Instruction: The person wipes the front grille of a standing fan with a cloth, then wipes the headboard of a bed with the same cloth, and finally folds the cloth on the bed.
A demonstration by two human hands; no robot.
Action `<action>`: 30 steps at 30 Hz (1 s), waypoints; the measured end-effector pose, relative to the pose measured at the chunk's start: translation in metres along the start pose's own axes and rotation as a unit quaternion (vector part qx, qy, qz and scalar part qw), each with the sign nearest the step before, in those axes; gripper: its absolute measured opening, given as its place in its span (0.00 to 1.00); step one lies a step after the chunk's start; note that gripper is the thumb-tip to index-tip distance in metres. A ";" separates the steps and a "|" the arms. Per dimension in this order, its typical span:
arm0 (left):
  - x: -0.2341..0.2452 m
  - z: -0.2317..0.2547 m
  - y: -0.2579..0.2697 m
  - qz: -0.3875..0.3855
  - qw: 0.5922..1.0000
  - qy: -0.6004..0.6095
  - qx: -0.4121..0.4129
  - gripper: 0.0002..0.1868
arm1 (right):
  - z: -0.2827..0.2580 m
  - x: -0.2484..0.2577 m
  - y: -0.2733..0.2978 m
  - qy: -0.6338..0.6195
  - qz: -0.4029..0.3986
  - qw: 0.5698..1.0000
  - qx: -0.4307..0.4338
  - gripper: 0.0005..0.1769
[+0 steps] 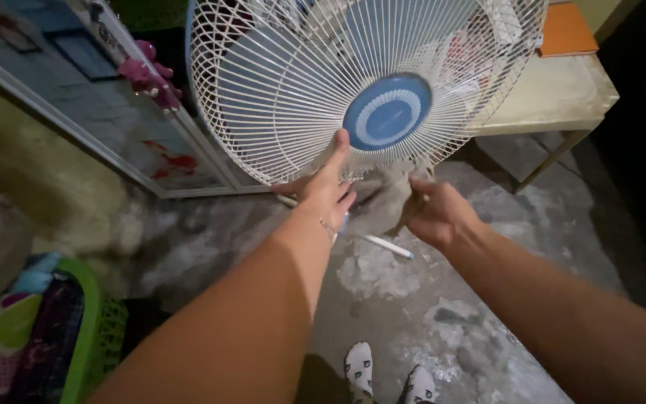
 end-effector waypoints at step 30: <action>-0.021 0.015 -0.009 -0.063 0.996 -0.057 0.000 0.78 | -0.031 -0.141 0.077 0.087 -0.039 0.995 0.019 0.18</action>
Point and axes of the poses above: each hand's wrist, its own y-axis away from the middle knuckle, its own x-axis out of the back of the hand, z = x × y, the point moved 5 cm from there along -y, towards the middle knuckle, and after that the axes turned 13 degrees about -y, right-handed, at the moved point
